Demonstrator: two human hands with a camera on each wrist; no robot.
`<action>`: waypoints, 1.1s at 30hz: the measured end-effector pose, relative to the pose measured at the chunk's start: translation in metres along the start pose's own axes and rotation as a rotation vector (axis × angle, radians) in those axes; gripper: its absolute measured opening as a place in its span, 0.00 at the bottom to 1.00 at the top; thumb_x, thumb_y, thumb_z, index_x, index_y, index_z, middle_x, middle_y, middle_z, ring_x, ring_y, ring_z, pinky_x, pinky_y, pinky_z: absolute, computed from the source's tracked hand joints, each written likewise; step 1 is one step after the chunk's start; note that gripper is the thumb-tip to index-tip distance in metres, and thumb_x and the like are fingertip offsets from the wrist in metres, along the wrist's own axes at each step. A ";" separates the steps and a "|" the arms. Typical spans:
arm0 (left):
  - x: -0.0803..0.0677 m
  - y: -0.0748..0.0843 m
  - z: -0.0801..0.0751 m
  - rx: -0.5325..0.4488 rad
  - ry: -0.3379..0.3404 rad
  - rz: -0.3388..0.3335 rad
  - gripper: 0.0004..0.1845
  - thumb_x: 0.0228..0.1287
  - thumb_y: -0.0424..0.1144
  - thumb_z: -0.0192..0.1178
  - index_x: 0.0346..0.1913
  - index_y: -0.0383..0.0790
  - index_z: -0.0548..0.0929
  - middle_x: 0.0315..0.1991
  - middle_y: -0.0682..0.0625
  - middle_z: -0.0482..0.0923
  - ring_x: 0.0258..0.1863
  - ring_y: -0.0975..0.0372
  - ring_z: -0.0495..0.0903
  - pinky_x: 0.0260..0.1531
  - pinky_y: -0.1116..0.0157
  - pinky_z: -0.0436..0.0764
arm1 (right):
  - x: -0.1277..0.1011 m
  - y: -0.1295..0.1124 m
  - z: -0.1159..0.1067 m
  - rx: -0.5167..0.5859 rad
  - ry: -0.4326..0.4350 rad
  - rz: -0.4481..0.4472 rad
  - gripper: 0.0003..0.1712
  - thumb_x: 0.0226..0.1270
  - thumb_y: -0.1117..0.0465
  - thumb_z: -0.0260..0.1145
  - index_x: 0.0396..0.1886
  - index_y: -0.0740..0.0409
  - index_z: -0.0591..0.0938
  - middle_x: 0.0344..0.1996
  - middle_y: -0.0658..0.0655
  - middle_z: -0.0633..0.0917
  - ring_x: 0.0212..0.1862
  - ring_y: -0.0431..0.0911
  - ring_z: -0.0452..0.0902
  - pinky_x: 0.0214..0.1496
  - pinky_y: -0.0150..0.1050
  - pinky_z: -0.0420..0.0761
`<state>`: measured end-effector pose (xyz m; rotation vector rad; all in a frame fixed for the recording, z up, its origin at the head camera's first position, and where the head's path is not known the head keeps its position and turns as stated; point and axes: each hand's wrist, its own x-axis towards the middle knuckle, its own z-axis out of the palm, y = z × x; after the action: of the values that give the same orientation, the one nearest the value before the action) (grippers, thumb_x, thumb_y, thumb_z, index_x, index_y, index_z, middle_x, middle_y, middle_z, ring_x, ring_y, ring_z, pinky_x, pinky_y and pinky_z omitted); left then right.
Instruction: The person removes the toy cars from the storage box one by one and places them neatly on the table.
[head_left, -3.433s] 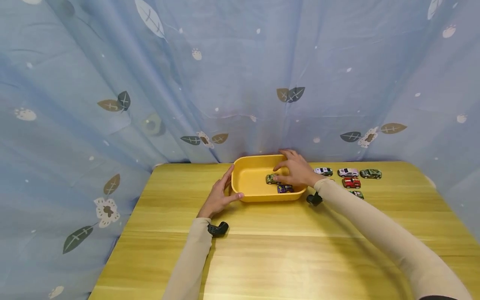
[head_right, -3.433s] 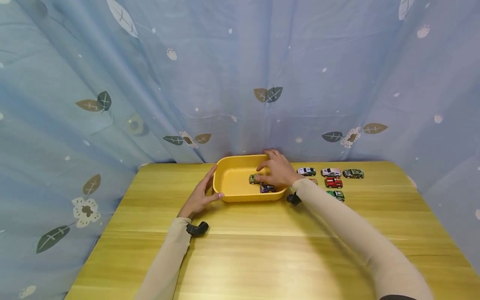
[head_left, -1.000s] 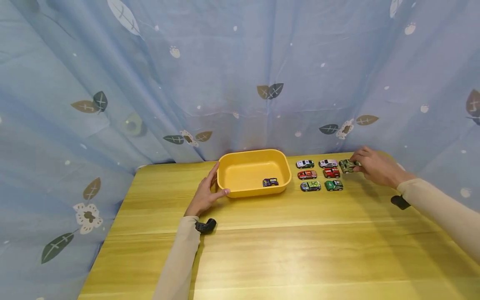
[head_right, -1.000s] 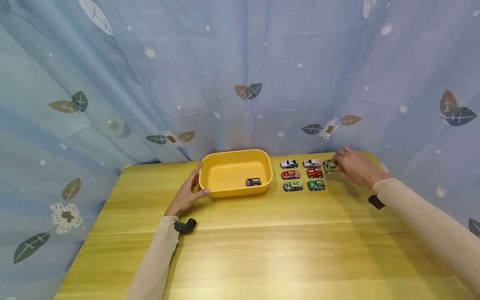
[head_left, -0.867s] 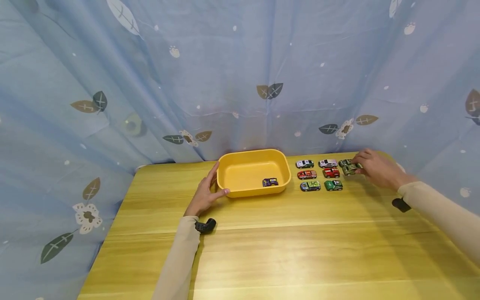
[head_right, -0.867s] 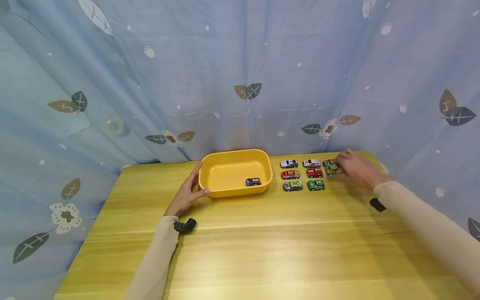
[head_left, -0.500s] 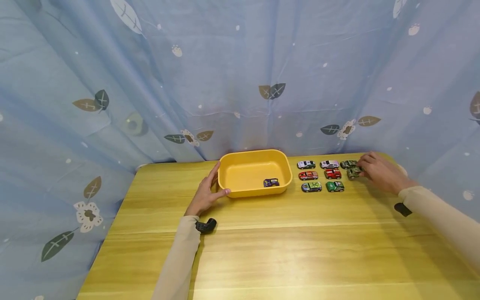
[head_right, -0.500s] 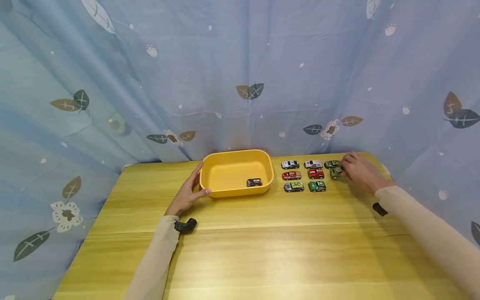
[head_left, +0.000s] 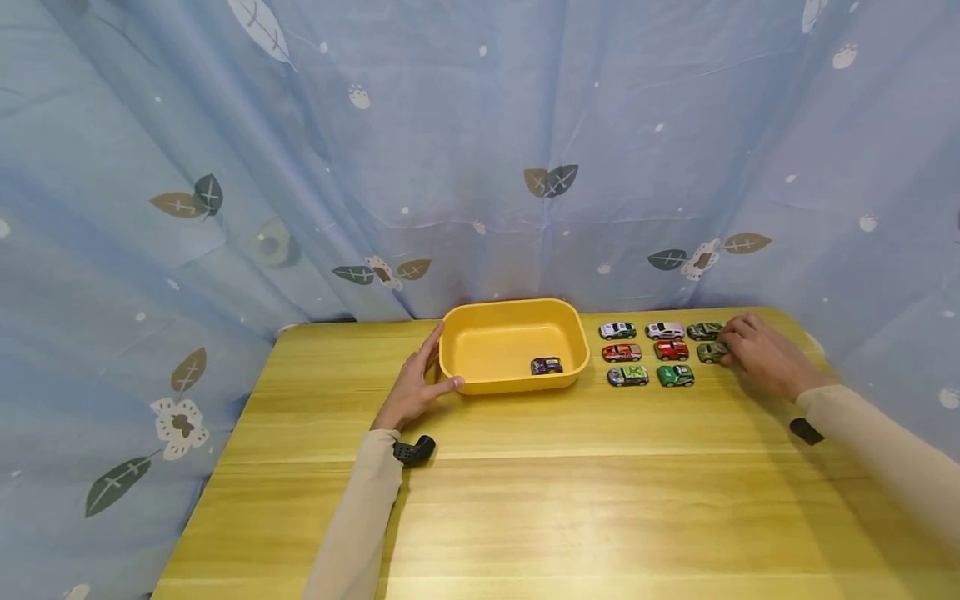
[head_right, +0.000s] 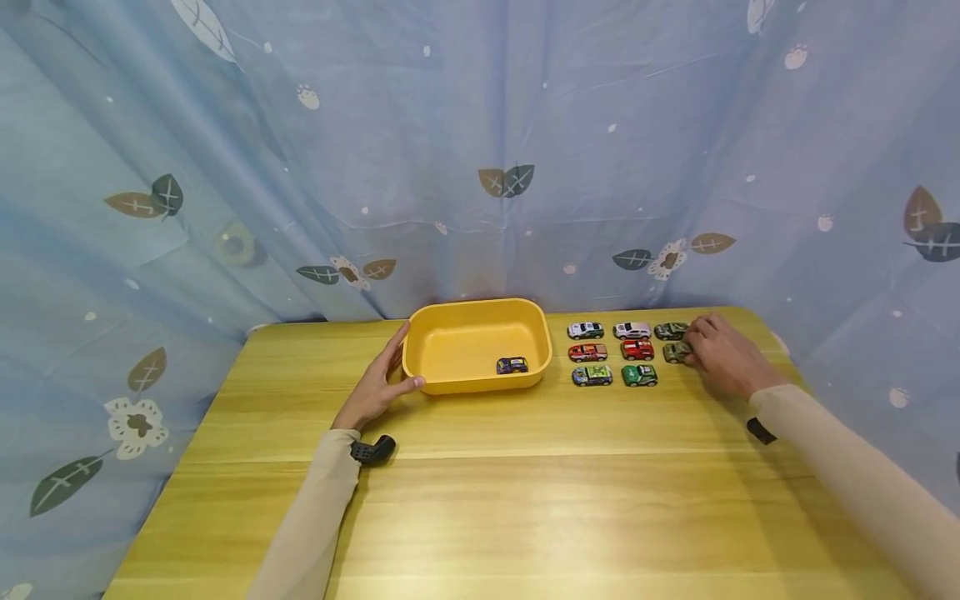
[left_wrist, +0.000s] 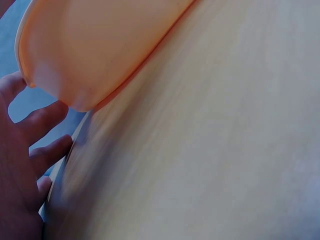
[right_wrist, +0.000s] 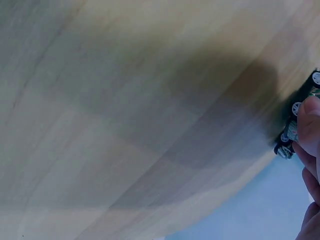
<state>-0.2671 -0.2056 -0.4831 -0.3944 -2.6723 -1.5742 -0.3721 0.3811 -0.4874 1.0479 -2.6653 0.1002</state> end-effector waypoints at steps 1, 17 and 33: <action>0.000 0.000 0.000 0.000 -0.001 0.001 0.54 0.66 0.36 0.74 0.86 0.37 0.50 0.84 0.34 0.54 0.81 0.41 0.63 0.82 0.46 0.61 | 0.000 0.000 0.001 -0.006 0.000 0.000 0.13 0.61 0.70 0.76 0.43 0.72 0.85 0.45 0.68 0.85 0.53 0.64 0.75 0.58 0.63 0.79; -0.003 -0.004 0.000 0.001 0.008 0.017 0.54 0.66 0.35 0.74 0.86 0.36 0.50 0.83 0.33 0.57 0.81 0.41 0.63 0.81 0.46 0.62 | 0.016 -0.013 -0.021 0.015 0.018 0.124 0.20 0.63 0.68 0.78 0.52 0.72 0.84 0.49 0.73 0.81 0.54 0.70 0.70 0.56 0.67 0.73; 0.009 -0.050 0.010 0.006 0.043 0.007 0.57 0.63 0.51 0.76 0.87 0.62 0.50 0.86 0.48 0.54 0.81 0.49 0.65 0.84 0.44 0.55 | 0.146 -0.128 -0.010 0.382 -0.026 0.094 0.27 0.73 0.48 0.72 0.63 0.59 0.85 0.78 0.74 0.63 0.78 0.74 0.51 0.74 0.80 0.55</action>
<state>-0.2856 -0.2183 -0.5292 -0.3642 -2.6401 -1.5545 -0.3858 0.1925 -0.4418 1.0301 -2.7835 0.6407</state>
